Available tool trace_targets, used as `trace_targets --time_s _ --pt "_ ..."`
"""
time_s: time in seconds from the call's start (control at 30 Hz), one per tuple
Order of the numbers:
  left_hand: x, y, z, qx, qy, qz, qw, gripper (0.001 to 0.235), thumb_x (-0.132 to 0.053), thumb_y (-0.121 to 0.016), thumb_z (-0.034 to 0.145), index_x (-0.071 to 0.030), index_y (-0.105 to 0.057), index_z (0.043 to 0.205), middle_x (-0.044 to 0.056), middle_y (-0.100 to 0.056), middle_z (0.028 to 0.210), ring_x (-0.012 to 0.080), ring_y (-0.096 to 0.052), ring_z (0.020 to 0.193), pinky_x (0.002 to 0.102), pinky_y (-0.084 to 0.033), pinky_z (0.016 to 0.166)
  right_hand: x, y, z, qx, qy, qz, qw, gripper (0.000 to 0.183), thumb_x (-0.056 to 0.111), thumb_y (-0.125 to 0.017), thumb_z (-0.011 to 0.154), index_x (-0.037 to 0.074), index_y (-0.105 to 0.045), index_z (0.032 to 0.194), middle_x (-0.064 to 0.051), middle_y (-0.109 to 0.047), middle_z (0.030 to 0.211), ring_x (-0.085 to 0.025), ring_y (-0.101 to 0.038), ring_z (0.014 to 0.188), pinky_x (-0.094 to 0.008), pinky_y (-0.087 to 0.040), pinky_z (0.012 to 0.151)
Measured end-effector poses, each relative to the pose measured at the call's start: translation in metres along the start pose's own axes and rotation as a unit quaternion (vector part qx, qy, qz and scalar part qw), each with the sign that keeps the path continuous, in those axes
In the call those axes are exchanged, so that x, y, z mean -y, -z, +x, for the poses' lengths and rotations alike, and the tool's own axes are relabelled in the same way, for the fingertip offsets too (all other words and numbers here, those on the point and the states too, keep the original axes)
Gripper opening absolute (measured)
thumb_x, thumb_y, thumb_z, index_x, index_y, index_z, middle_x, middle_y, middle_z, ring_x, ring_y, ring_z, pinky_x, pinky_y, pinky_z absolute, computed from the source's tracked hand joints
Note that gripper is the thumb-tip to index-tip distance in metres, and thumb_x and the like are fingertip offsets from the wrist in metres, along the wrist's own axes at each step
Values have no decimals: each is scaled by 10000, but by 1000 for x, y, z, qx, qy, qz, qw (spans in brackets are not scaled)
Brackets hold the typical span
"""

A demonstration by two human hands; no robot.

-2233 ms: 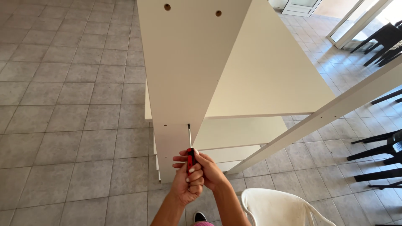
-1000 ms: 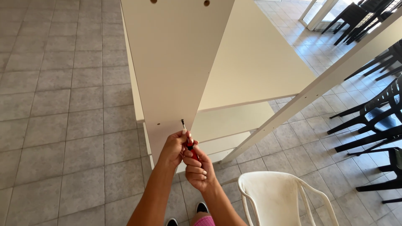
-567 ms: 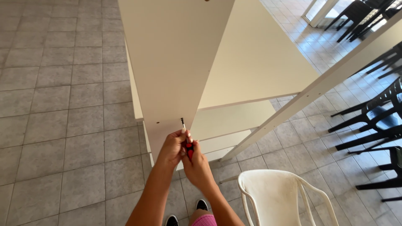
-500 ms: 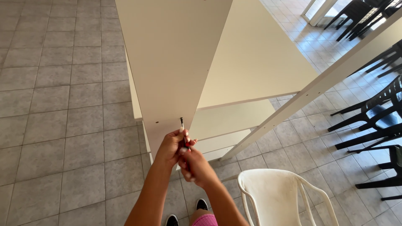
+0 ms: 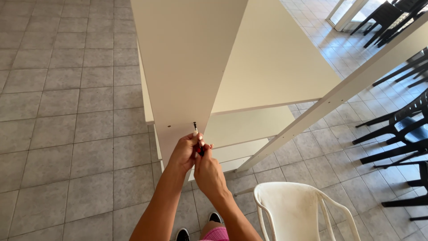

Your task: The person uses a red-handled screwdriver to tighten screws into pre-drilled holes on the side panel of a white cabinet. They work on multiple screws in sequence, rotating the screwdriver with both hands to secure the panel.

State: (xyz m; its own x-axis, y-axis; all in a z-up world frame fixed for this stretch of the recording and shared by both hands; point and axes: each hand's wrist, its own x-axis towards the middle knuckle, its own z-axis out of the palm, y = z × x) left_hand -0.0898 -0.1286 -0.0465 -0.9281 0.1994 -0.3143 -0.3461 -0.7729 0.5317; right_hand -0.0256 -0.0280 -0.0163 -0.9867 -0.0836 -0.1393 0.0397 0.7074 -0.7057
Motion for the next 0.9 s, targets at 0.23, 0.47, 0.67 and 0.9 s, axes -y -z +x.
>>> trace_targets --time_s 0.23,0.47,0.67,0.9 --pt "11 19 18 16 -2 74 997 262 -253 -491 1097 -106 -599 909 39 -608 722 209 -726 691 304 -582 435 -52 -14 15 394 -75 849 343 321 390 -418 1113 77 -484 1136 54 -320 606 1 -304 305 -145 -299 200" --pt "16 40 35 36 -6 38 999 259 -274 -533 1084 -111 -592 892 38 -583 694 195 -719 659 298 -615 595 -9 -2 0 112 -18 469 876 304 141 -542 1008 -10 -392 1225 -171 -426 911 -303 -388 764 -420 -355 612" --pt "9 33 31 21 -3 41 999 230 -237 -557 1078 -115 -599 888 31 -556 692 189 -658 631 315 -594 602 -8 8 -6 102 -13 166 981 453 267 -471 1051 -35 -355 1369 -246 -634 903 -409 -654 806 -506 -542 632" --pt "12 39 40 55 -7 41 998 250 -285 -528 1093 -147 -587 892 11 -559 696 200 -706 692 295 -588 736 -68 -33 18 415 -18 863 288 329 413 -415 1090 112 -508 1185 24 -377 612 -38 -373 303 -149 -322 197"
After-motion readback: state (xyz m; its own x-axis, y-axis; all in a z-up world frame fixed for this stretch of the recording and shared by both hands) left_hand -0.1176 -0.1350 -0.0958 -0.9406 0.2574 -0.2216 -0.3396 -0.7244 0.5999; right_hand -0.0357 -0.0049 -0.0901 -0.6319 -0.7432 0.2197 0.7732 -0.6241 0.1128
